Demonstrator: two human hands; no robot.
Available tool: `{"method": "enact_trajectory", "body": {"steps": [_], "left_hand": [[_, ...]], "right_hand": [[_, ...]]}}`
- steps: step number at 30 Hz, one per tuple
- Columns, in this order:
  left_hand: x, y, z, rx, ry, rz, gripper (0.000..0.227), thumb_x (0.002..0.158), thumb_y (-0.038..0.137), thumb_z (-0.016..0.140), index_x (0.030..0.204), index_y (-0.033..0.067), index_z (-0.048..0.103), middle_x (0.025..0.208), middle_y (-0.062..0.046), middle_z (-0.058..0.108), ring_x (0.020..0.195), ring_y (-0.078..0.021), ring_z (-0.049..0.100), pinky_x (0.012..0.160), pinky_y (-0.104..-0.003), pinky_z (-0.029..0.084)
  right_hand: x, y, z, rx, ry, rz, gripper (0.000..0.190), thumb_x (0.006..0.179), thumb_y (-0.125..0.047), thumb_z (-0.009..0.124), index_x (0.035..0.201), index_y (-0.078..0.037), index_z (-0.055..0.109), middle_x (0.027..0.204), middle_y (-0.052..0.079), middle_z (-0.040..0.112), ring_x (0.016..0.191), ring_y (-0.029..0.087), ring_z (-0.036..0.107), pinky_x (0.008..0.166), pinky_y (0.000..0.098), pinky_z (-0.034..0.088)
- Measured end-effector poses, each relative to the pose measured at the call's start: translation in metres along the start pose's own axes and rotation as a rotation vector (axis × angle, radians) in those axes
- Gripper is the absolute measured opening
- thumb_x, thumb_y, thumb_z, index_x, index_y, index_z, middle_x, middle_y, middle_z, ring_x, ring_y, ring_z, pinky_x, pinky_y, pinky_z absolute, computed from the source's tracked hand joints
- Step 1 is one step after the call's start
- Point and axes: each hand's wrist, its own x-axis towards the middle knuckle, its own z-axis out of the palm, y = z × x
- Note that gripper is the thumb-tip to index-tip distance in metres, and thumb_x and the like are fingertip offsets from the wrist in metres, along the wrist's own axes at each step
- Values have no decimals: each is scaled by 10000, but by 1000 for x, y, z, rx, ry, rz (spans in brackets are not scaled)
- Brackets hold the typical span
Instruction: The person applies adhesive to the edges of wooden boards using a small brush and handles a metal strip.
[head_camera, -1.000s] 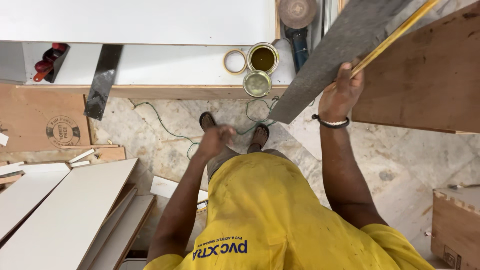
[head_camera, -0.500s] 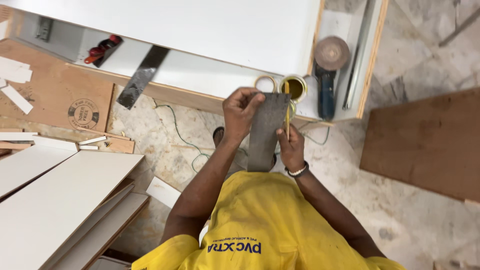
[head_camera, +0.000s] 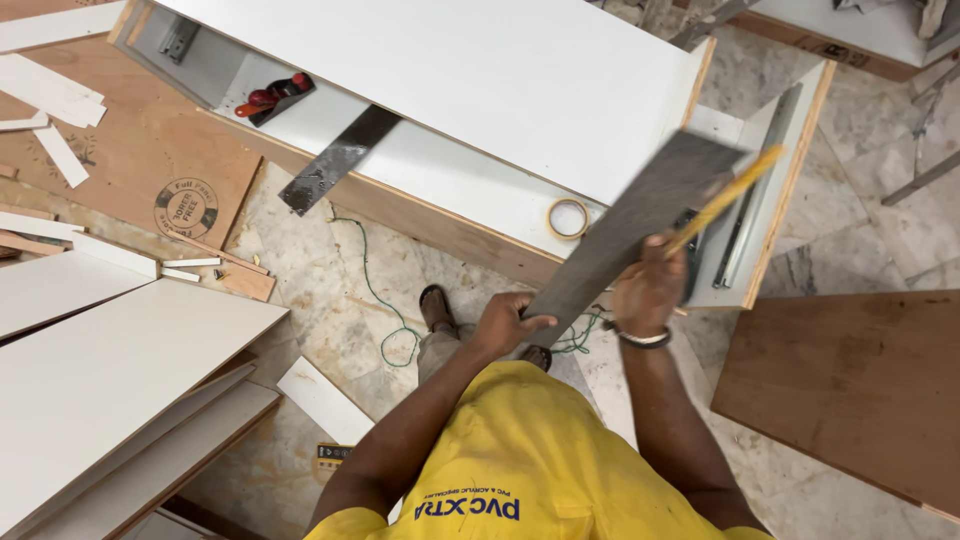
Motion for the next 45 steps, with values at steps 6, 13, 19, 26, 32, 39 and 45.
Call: {"method": "enact_trajectory", "body": {"steps": [6, 13, 19, 26, 32, 39, 45], "left_hand": [[-7, -52, -55, 98, -273, -27, 287, 884, 333, 760, 926, 50, 777, 820, -116, 754, 704, -171, 660, 663, -382, 528], [4, -48, -168, -47, -329, -159, 562, 947, 487, 662, 1322, 71, 609, 1247, -133, 703, 1123, -258, 714, 952, -410, 581], [43, -5, -197, 37, -153, 287, 770, 957, 404, 810, 1437, -89, 464, 1326, -314, 581, 1227, -424, 551, 951, -493, 482], [52, -12, -202, -143, -23, -24, 415, 963, 304, 696, 1258, 14, 672, 973, -126, 764, 771, -160, 695, 697, -335, 571], [53, -5, -166, -239, 112, -168, 380, 980, 258, 674, 1268, 9, 662, 937, -115, 763, 749, -139, 689, 681, -318, 570], [71, -4, -76, -310, 214, 1, 355, 1002, 193, 649, 1297, -3, 622, 1022, -80, 732, 855, -110, 666, 741, -298, 558], [78, 3, -24, -365, 299, -67, 300, 1017, 229, 627, 1208, 1, 667, 931, -26, 715, 790, -82, 622, 695, -285, 533]], "right_hand": [[21, -60, 60, 188, -67, -126, 282, 1014, -203, 708, 1203, -54, 560, 1133, 59, 669, 1065, 157, 666, 984, 324, 587], [-11, 12, 90, 171, -73, -111, 295, 1062, -191, 733, 1233, -53, 534, 1095, 36, 633, 1069, 154, 652, 996, 326, 580], [-62, 107, 149, 211, 0, 118, 320, 1100, -190, 734, 1351, -47, 598, 1002, -21, 576, 919, 77, 565, 822, 238, 527], [-21, 53, 131, -103, -34, 98, 433, 1023, -422, 625, 1226, -40, 644, 923, -7, 602, 813, 106, 609, 731, 275, 562], [35, -24, 22, -397, -147, 188, 434, 1135, -406, 528, 1263, -17, 671, 739, -57, 458, 575, 38, 419, 506, 217, 367], [85, -100, -58, -997, -309, 230, 334, 1029, -165, 605, 1331, -23, 602, 730, 31, 562, 566, 91, 491, 496, 290, 402], [126, -122, -66, -1355, -672, 410, 358, 977, -282, 595, 1248, -61, 672, 759, 105, 675, 587, 208, 646, 568, 367, 522]]}}
